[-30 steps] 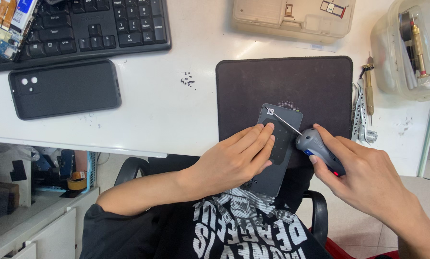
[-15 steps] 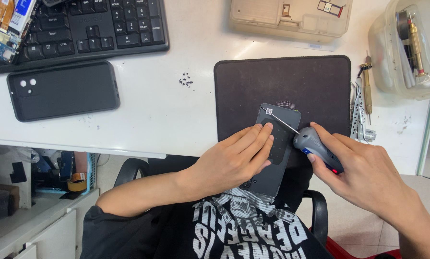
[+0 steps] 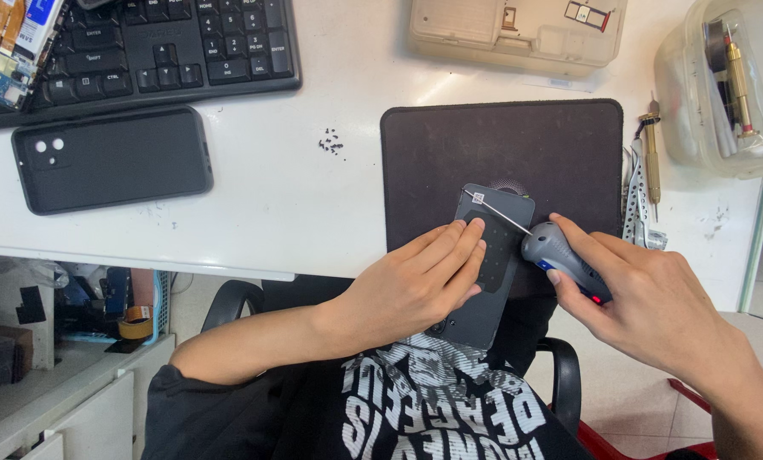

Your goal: The person uses a powered screwdriver to remove screws from the back of a smartphone. They systematically unscrew each fastener and place the screws on the desk surface.

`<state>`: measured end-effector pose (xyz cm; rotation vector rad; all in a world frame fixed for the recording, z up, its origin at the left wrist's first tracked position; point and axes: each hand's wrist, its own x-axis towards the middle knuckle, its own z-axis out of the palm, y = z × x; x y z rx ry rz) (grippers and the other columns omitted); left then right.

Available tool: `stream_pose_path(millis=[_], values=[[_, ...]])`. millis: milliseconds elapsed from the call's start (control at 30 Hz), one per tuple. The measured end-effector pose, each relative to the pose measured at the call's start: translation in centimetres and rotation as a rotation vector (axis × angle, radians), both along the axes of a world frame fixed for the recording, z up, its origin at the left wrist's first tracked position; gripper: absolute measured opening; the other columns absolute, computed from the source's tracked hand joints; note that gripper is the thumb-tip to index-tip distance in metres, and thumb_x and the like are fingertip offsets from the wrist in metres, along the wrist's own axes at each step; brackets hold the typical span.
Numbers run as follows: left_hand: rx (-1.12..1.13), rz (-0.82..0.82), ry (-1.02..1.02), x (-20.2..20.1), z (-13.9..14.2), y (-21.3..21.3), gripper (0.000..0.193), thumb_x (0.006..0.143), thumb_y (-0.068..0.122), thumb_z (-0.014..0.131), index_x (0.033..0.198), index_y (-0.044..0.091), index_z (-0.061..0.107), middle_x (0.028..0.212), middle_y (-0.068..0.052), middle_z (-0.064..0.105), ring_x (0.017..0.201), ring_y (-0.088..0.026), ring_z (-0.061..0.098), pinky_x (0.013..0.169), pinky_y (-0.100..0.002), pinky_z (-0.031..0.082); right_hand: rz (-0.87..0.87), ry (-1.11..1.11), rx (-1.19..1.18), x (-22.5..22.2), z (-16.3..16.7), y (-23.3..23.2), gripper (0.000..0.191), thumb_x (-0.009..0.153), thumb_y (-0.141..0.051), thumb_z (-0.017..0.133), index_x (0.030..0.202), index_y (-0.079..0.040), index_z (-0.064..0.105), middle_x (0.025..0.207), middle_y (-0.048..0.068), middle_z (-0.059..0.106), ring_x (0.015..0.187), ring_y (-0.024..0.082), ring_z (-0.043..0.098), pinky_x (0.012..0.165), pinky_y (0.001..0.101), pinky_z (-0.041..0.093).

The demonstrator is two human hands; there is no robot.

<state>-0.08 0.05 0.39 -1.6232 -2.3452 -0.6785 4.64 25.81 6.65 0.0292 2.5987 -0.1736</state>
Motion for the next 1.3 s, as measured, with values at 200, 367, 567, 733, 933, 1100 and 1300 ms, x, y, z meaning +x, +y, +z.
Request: stream_pose_path(millis=[200,367,567,733,933,1100,1300], values=[[-0.020,0.010,0.023,0.01,0.05,-0.18,0.046,0.098,0.032,0.068,0.119,-0.009,0.068,0.129,-0.026,0.066,0.123,-0.033,0.064,0.109,-0.039,0.052,0.002,0.024,-0.042,0.25,0.32,0.18,0.068,0.086,-0.038,0.073,0.149,-0.017,0.058,0.080,0.010,0.072,0.044,0.022,0.064,0.048,0.0353,0.054],[-0.017,0.012,0.022,0.02,0.18,-0.14,0.046,0.097,0.032,0.068,0.119,-0.009,0.068,0.129,-0.026,0.066,0.122,-0.033,0.064,0.109,-0.039,0.052,-0.003,-0.013,-0.019,0.07,0.22,0.20,0.069,0.087,-0.040,0.072,0.151,-0.019,0.056,0.081,0.010,0.072,0.045,0.022,0.064,0.048,0.0353,0.054],[-0.021,0.014,0.017,0.05,0.31,-0.17,0.046,0.097,0.032,0.068,0.119,-0.009,0.068,0.129,-0.026,0.065,0.123,-0.034,0.063,0.109,-0.039,0.051,0.001,0.054,-0.062,0.29,0.30,0.02,0.068,0.085,-0.038,0.073,0.148,-0.016,0.058,0.079,0.012,0.072,0.044,0.024,0.064,0.047,0.0363,0.054],[-0.017,0.013,0.019,0.01,0.20,-0.13,0.046,0.097,0.031,0.068,0.119,-0.009,0.068,0.130,-0.026,0.065,0.122,-0.033,0.064,0.109,-0.039,0.051,0.002,0.112,-0.096,0.54,0.11,-0.08,0.065,0.084,-0.035,0.073,0.144,-0.013,0.059,0.077,0.013,0.072,0.042,0.024,0.065,0.044,0.0365,0.054],[-0.017,0.013,0.025,0.08,0.12,-0.17,0.045,0.098,0.031,0.068,0.119,-0.009,0.069,0.129,-0.026,0.066,0.122,-0.033,0.064,0.109,-0.038,0.052,-0.023,0.094,-0.081,0.67,0.11,-0.26,0.066,0.086,-0.036,0.072,0.146,-0.014,0.058,0.075,0.013,0.072,0.042,0.023,0.064,0.045,0.0360,0.053],[-0.014,0.013,0.026,0.00,0.15,-0.19,0.045,0.098,0.032,0.068,0.118,-0.008,0.069,0.128,-0.025,0.067,0.122,-0.033,0.064,0.109,-0.038,0.052,-0.008,0.104,-0.121,0.44,0.36,-0.27,0.066,0.082,-0.035,0.074,0.143,-0.014,0.060,0.074,0.014,0.073,0.038,0.024,0.063,0.041,0.0366,0.052],[-0.020,0.016,0.037,0.06,0.13,-0.19,0.045,0.098,0.032,0.068,0.118,-0.009,0.069,0.128,-0.025,0.067,0.122,-0.033,0.064,0.109,-0.038,0.052,0.002,0.119,-0.104,0.42,0.18,-0.23,0.066,0.083,-0.035,0.074,0.144,-0.013,0.059,0.074,0.013,0.072,0.038,0.023,0.063,0.041,0.0357,0.052]])
